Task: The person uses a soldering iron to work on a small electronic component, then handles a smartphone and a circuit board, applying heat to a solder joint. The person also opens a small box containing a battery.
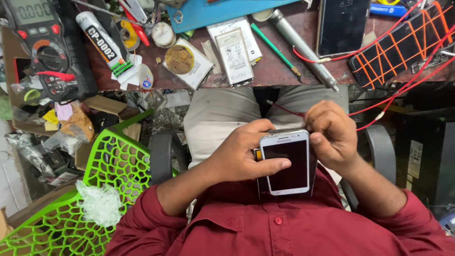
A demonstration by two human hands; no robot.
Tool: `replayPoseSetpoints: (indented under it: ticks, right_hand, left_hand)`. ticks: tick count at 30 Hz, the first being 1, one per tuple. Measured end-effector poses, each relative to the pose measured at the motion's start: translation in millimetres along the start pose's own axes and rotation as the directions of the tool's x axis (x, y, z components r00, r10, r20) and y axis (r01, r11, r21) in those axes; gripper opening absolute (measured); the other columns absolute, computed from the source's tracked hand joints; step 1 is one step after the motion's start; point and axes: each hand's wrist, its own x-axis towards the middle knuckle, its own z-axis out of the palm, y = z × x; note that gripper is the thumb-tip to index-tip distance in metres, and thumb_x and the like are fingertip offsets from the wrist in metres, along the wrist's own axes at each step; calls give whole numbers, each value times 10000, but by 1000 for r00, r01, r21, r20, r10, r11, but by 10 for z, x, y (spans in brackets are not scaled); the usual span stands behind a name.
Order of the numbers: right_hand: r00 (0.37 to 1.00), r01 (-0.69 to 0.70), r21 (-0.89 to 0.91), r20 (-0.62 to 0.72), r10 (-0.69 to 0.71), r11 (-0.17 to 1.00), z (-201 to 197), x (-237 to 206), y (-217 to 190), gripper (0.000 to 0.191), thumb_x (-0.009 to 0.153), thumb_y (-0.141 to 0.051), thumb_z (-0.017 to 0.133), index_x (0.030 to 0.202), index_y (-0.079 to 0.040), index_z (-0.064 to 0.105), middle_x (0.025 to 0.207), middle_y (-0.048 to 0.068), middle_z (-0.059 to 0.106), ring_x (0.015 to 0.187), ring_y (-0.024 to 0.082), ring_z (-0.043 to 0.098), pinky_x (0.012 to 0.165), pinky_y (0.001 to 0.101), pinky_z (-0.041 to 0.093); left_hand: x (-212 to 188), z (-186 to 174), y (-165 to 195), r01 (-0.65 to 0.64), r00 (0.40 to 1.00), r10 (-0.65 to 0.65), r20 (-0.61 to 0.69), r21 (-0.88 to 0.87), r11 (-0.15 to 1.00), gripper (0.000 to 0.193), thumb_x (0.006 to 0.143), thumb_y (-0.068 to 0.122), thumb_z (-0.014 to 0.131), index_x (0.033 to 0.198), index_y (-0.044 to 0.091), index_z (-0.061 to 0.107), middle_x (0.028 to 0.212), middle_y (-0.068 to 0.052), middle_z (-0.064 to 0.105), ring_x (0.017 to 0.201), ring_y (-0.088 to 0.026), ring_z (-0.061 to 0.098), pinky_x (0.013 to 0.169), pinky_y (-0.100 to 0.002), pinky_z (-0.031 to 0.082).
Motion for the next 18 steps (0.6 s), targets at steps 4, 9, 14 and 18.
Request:
replayPoseSetpoints:
  ticks: [4,9,14,18]
  right_hand:
    - [998,59,-221,26,-55,973,-93,130,-90,299,962,-81,710,752,-71,499,744,62,537,665,183,554,630,288,437]
    - [927,-374,156,39,372,914,-226,34,-282,208,917,-82,765,951,-42,564,894,78,608,742,134,552,643,240,441]
    - [815,-420,815,145,562,399,-284,-227,-170,263,979,-116,650,1213,-2,613,1102,192,722,970,249,733,826,350,599]
    - [660,-632,661,187,728,403,-118,-577,-98,281,958,16,609,1229,69,662,1161,156,729,1010,224,729,853,354,597]
  left_hand:
    - [-67,-12,24,-1,1000,3,-15,86,996,373,874,305,830,1130,47,746,1042,-85,647,918,-200,666,807,-316,544]
    - [-104,-32,-52,26,994,-25,-106,2,1000,373,890,289,826,1115,15,709,1016,-66,645,922,-172,665,821,-302,546]
    - [-140,-137,-143,179,978,-195,-70,-183,967,419,871,294,839,1109,12,642,947,-14,680,890,-88,654,794,-259,547]
    - [-144,-248,-207,196,980,-199,3,-210,958,437,890,230,837,1213,17,635,1151,-41,692,1044,-92,649,912,-267,541]
